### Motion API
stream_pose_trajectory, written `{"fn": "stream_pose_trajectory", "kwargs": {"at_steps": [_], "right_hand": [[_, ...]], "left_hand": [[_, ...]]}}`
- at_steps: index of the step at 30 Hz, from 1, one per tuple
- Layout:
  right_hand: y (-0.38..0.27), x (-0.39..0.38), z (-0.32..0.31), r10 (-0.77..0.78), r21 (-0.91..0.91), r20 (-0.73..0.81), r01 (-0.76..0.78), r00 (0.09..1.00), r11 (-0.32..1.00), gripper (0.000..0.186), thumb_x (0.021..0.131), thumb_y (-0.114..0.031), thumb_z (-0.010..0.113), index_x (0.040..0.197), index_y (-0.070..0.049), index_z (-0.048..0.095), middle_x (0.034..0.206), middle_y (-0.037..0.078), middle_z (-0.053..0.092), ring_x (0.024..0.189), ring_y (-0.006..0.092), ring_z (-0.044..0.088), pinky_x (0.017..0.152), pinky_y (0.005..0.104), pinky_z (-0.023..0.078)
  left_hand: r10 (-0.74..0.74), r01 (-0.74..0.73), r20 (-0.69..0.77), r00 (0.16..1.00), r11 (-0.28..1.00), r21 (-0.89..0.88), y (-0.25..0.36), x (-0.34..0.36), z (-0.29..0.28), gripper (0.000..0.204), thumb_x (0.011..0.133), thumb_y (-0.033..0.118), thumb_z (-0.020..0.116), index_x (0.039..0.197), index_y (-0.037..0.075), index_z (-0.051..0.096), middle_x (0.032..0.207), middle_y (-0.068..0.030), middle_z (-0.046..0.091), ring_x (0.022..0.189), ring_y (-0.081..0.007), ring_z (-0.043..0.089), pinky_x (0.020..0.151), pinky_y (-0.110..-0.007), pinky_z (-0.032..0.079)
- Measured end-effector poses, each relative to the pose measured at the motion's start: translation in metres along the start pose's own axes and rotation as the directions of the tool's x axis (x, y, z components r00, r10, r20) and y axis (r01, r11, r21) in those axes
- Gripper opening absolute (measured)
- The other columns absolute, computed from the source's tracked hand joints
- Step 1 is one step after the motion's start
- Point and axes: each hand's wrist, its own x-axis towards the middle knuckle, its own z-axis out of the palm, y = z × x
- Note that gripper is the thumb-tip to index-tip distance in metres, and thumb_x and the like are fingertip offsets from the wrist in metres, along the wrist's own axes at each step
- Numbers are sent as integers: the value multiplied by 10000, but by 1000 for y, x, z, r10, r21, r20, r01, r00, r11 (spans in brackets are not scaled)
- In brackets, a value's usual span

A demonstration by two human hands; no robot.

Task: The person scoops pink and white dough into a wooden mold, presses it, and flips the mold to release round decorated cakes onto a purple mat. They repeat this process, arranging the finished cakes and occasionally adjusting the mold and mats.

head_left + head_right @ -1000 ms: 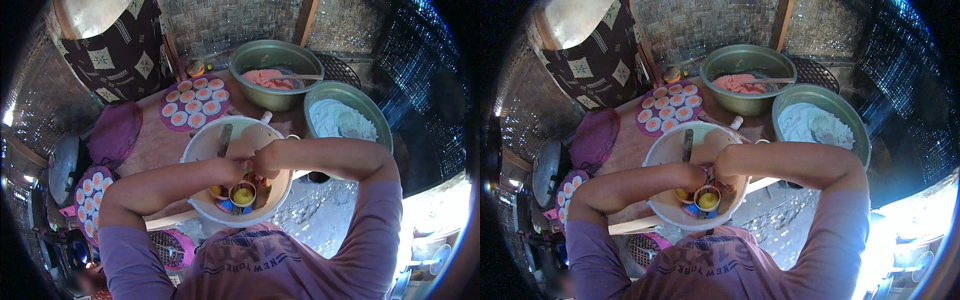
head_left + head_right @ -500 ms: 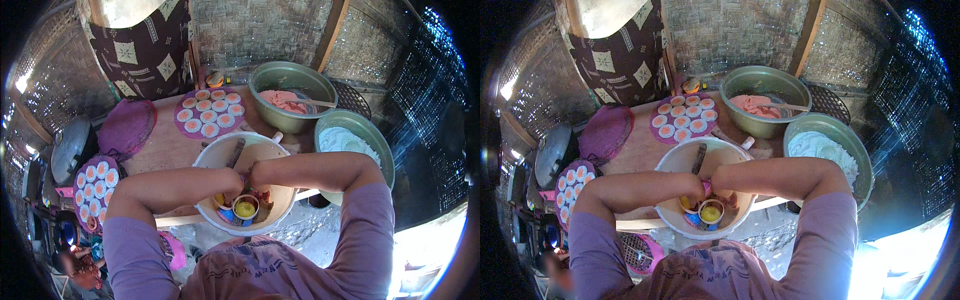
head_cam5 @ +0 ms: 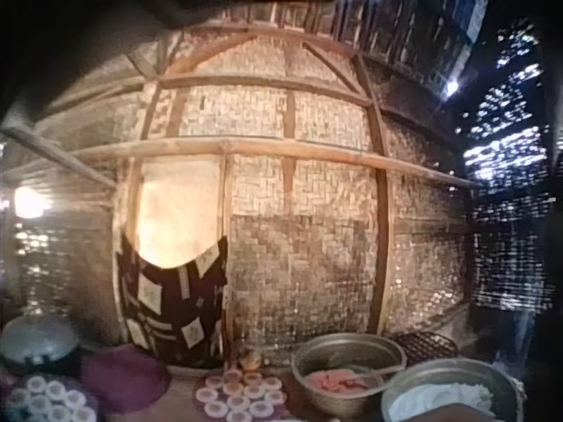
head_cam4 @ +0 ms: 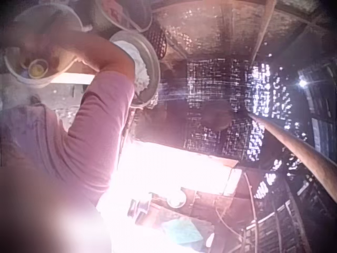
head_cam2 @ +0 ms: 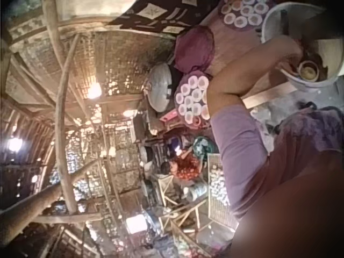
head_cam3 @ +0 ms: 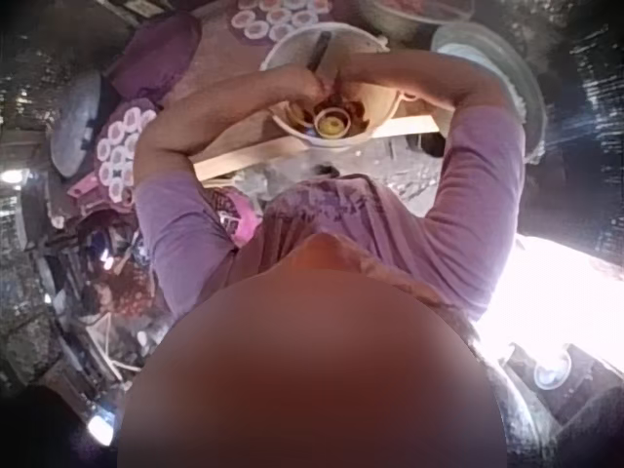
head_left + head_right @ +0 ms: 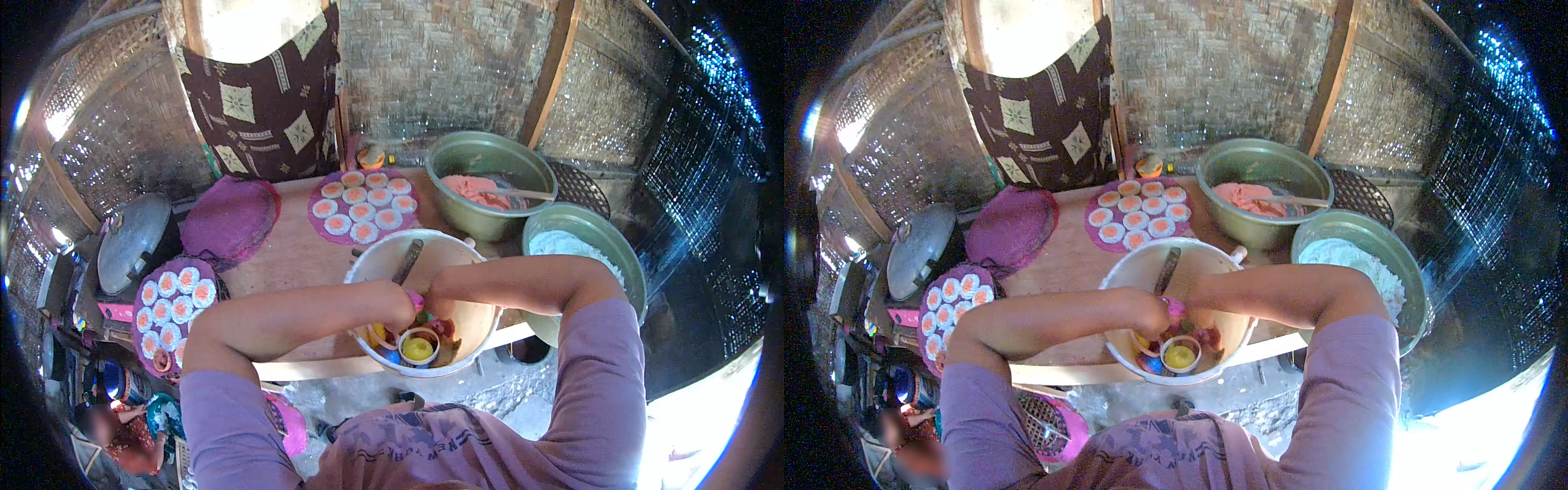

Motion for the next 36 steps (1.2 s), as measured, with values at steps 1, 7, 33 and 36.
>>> {"fn": "stream_pose_trajectory", "kwargs": {"at_steps": [1, 7, 33, 36], "right_hand": [[0, 3, -1, -6, -10, 7, 6, 1000, 1000, 380, 824, -261, 583, 1176, -123, 619, 1199, 101, 610, 1089, 266, 577, 908, 403, 461], [-7, -27, -25, 124, -138, -18, -126, 992, 982, 412, 802, -269, 619, 1173, -90, 605, 1190, 125, 606, 1096, 285, 579, 893, 437, 460], [-399, 190, -444, -125, -85, -992, 631, 19, 771, 181, 687, -69, 667, 866, -44, 660, 810, 195, 657, 774, 347, 653, 660, 421, 505], [-437, 265, -479, -203, -139, -976, 497, 78, 857, 180, 654, -53, 645, 826, -52, 699, 817, 179, 671, 760, 342, 651, 689, 406, 515]], "left_hand": [[3, -3, -22, 1000, 1000, -5, 1, -7, 0, 242, 798, 232, 607, 906, 44, 715, 951, -181, 675, 893, -329, 644, 790, -450, 505], [-153, 73, -311, 938, 965, -253, 3, -72, 9, 243, 815, 155, 582, 1007, 26, 657, 891, -195, 660, 842, -359, 642, 716, -455, 507], [-736, -285, -269, -621, 533, -797, -82, -429, 480, 277, 739, 30, 721, 982, 25, 588, 1335, -216, 452, 1113, -232, 557, 862, -340, 477], [-750, -315, -156, -643, 444, -839, -103, -448, 529, 270, 756, 35, 711, 992, 30, 582, 1253, -179, 511, 1047, -192, 572, 840, -303, 488]]}}
